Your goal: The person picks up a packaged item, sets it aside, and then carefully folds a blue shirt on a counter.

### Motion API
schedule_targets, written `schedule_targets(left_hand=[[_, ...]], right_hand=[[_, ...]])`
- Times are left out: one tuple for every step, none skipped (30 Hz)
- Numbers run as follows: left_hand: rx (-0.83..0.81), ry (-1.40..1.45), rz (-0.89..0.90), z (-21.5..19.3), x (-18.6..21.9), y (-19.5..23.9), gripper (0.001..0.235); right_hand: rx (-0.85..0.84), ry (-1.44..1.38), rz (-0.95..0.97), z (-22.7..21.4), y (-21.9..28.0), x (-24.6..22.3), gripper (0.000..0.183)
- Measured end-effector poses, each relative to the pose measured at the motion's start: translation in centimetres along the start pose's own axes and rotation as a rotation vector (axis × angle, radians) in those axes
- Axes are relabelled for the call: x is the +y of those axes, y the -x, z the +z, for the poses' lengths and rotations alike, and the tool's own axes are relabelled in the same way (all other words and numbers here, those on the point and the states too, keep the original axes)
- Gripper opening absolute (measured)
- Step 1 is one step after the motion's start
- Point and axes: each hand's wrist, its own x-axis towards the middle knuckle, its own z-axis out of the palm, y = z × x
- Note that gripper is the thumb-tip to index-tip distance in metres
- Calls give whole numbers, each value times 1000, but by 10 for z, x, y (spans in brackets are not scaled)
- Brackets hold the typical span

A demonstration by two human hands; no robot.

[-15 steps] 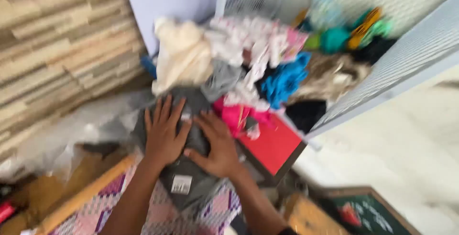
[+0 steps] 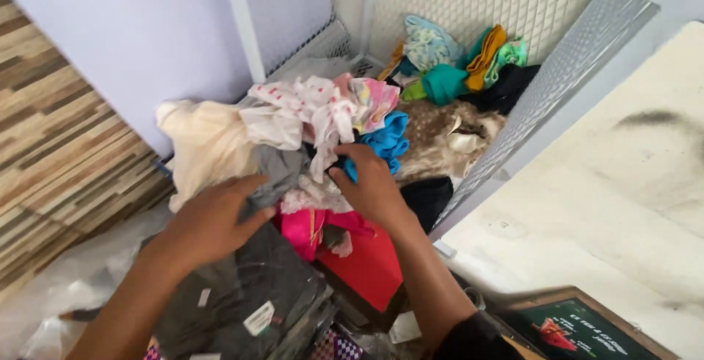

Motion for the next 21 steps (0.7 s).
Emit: schedule_targets(left_hand=[[-7, -4, 4, 2, 9, -22, 63], [-8, -15, 114, 5, 18, -43, 67], [-8, -25, 224, 9, 25, -63, 72], [-10, -25, 224, 11, 36, -78, 72], [-76, -225, 168, 13, 46, -93, 96], [-139, -427, 112, 14, 56, -109, 123], [-140, -429, 115, 21, 48, -127, 123], [-122, -497, 64, 32, 40, -142, 122], [-105, -566, 12, 43, 31, -156, 122], [-110, -566, 15, 50, 20, -169, 122], [-48, -552, 46, 57, 9, -181, 106], [11, -538, 78, 64, -4, -192, 93], [3, -538, 83, 65, -16, -207, 93], [67, -443, 102, 67, -28, -219, 88], [130, -347, 120, 70, -40, -230, 85], [129, -343, 114, 57, -41, -233, 85], [245, -246, 117, 44, -41, -236, 77], [367, -152, 118, 29, -42, -238, 71], [372, -150, 110, 19, -36, -237, 71], [617, -19, 240, 8, -28, -238, 56], [859, 116, 370, -3, -20, -239, 41]], right_hand=[[4, -3, 8, 0, -15, 9, 39], [-74, 46, 110, 1, -28, 18, 63], [-153, 95, 212, 3, -41, 27, 88], [-153, 94, 214, 2, -46, 26, 88], [-145, 144, 211, 1, -52, 24, 96], [-134, 195, 208, 0, -59, 22, 105], [-131, 195, 211, 2, -72, 40, 105], [-52, 413, 193, 6, -80, 58, 103], [26, 631, 172, 11, -87, 76, 102], [24, 631, 178, 18, -96, 98, 102], [109, 581, 184, 25, -104, 121, 82], [194, 530, 194, 33, -111, 143, 63], [193, 529, 203, 33, -117, 139, 63], [316, 432, 195, 34, -121, 136, 54], [438, 335, 188, 36, -124, 131, 46], [432, 336, 185, 32, -128, 134, 46], [564, 160, 211, 29, -132, 136, 37], [693, -21, 229, 25, -138, 137, 30], [687, -23, 222, 19, -144, 130, 30], [824, -48, 185, 11, -151, 125, 32], [960, -73, 147, 3, -157, 119, 35]])
